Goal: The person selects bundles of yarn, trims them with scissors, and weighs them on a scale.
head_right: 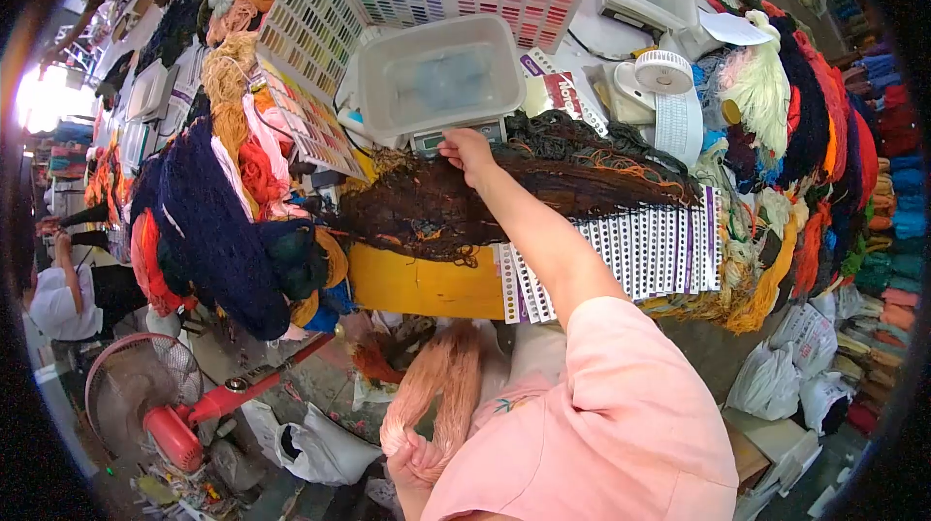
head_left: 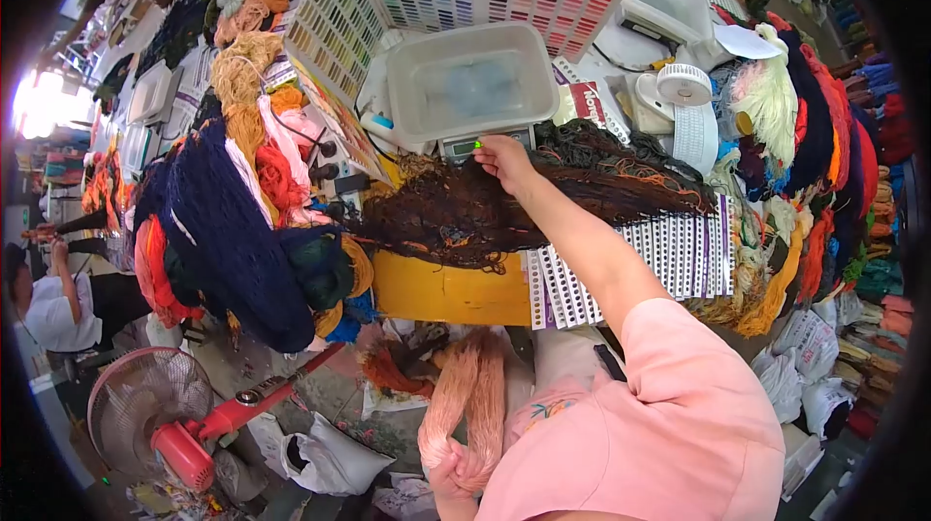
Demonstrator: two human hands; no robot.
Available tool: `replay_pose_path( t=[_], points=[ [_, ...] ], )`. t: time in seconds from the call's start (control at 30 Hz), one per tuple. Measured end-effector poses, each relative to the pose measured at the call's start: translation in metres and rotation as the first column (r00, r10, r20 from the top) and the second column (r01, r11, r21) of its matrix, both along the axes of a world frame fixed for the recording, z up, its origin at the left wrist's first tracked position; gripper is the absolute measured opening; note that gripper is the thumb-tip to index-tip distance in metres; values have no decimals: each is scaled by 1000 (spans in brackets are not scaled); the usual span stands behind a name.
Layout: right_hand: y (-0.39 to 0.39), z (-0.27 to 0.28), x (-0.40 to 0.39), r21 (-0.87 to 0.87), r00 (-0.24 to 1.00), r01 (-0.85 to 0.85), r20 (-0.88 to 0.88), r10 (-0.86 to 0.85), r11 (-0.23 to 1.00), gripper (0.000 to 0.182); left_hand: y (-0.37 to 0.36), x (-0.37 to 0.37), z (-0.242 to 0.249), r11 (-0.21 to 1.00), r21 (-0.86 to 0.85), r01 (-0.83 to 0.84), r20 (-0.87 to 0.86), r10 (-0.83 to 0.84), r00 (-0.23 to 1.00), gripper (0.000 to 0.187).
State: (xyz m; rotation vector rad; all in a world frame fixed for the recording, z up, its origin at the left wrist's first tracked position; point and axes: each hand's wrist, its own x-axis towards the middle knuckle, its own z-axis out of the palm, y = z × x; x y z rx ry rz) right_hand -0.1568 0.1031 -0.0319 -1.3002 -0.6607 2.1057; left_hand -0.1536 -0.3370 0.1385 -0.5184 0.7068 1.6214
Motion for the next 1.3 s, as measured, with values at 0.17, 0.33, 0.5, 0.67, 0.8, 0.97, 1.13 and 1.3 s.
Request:
replay_pose_path(
  t=[0.17,0.33,0.5,0.67,0.8,0.97,1.13,1.3],
  points=[
    [-10,-20,31,455,757,-612,575,311,647,15,2,-3,7,997,-36,67,-32,-69,997,13],
    [-36,3,63,368,369,-873,928,-59,322,15,-4,-11,2,996,8,86,-59,-85,995,13],
    [-62,15,84,354,319,-842,935,-154,407,13,5,-25,-2,997,19,69,-8,-69,998,11],
    [-66,19,98,524,512,-751,846,-146,401,14,17,-44,-2,992,102,79,6,-80,997,13],
    [-58,26,103,568,584,-710,805,-104,416,16,22,-49,-1,995,94,34,60,-40,997,14],
    [-47,17,99,586,607,-701,789,-90,406,16,22,-46,-8,983,181,16,90,-33,995,15],
    [-25,2,90,645,649,-681,751,-122,346,15,24,-41,-10,989,148,-26,108,10,994,15],
    [-35,18,69,670,686,-663,722,-86,334,14,37,-39,-12,995,101,-19,25,17,1000,15]
  ],
)
